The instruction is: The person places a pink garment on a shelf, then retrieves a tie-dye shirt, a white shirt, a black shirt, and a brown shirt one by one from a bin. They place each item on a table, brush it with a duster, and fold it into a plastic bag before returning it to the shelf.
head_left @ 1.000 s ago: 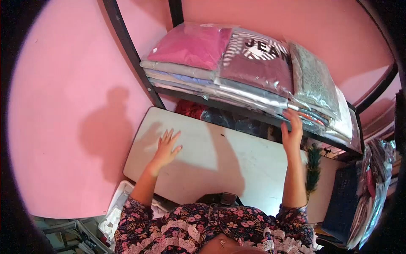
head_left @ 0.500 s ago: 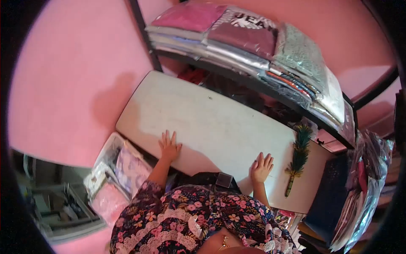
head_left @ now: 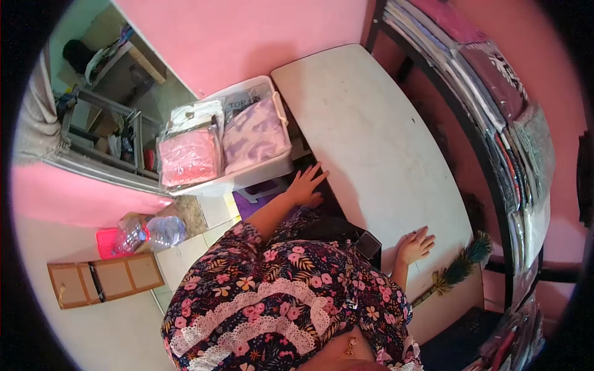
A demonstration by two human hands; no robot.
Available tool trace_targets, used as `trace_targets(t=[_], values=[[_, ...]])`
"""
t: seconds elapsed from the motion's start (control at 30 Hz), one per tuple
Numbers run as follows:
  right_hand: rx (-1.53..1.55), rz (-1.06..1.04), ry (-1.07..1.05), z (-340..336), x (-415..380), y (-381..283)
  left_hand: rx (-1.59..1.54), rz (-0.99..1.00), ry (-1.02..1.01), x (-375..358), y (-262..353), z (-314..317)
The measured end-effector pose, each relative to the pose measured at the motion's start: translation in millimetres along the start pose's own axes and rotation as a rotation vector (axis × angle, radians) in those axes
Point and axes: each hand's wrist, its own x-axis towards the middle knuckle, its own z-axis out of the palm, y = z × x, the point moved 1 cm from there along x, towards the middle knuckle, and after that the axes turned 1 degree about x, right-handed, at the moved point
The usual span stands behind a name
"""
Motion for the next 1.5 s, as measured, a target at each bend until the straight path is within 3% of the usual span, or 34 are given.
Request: trace_targets(t=[0.1, 0.17, 0.2, 0.27, 0.3, 0.37, 0.47, 0.57, 0.7, 0.77, 0.8, 0.93, 1.0, 1.13, 1.2, 1.27, 1.33, 1.43, 1.47, 1.5], values=[[0.008, 0.006, -0.031, 1, 1, 14, -0.106, -0.071, -0.074, -40, -19, 14], [0.056, -0.006, -0.022, 2, 2, 12, -0.270, -0.013, 0.141, -66, -33, -6], [0.084, -0.023, -0.033, 3, 5, 11, -0.259, -0.009, 0.149, -72, -35, -23], [0.119, -0.034, -0.067, 6, 11, 12, -0.489, -0.187, 0.290, -86, -34, -56], [0.122, -0.030, -0.061, 5, 11, 10, -0.488, -0.179, 0.293, -85, -47, -61], [0.126, -0.048, -0.022, -1, 1, 8, -0.512, -0.291, 0.551, -86, -81, -70], [0.109, 0.008, -0.041, -6, -18, -4, -0.522, -0.415, 0.719, -69, -110, -114], [0.081, 0.061, -0.065, -3, -29, -18, -0.561, -0.339, 0.771, -29, -151, -141], [0.073, 0.107, -0.050, -6, -50, -43, -0.328, -0.298, 0.599, 14, -236, -144], [0.057, 0.124, -0.054, -8, -53, -48, -0.172, -0.171, 0.489, 38, -269, -135], [0.043, 0.127, -0.065, -11, -57, -51, -0.153, -0.209, 0.325, 45, -275, -144], [0.046, 0.142, -0.018, -16, -64, -60, -0.090, -0.142, 0.214, 65, -292, -156], [0.058, 0.186, -0.058, -17, -61, -63, -0.155, -0.250, 0.054, 76, -297, -162], [0.108, 0.194, 0.010, -17, -79, -63, 0.058, -0.165, 0.020, 85, -315, -171], [0.213, 0.151, 0.041, -21, -90, -65, -0.126, -0.270, -0.002, 80, -312, -182], [0.242, 0.164, 0.060, -25, -98, -60, -0.115, -0.257, 0.048, 80, -330, -166], [0.342, 0.216, 0.052, -31, -105, -58, -0.076, -0.198, -0.109, 88, -348, -167], [0.559, 0.368, 0.118, -36, -113, -44, -0.294, -0.235, -0.129, 68, -310, -199], [0.522, 0.370, 0.099, -36, -87, -2, -0.359, -0.279, -0.133, 66, -256, -199], [0.493, 0.388, 0.129, -46, -101, -8, -0.377, -0.243, -0.151, 60, -273, -189]])
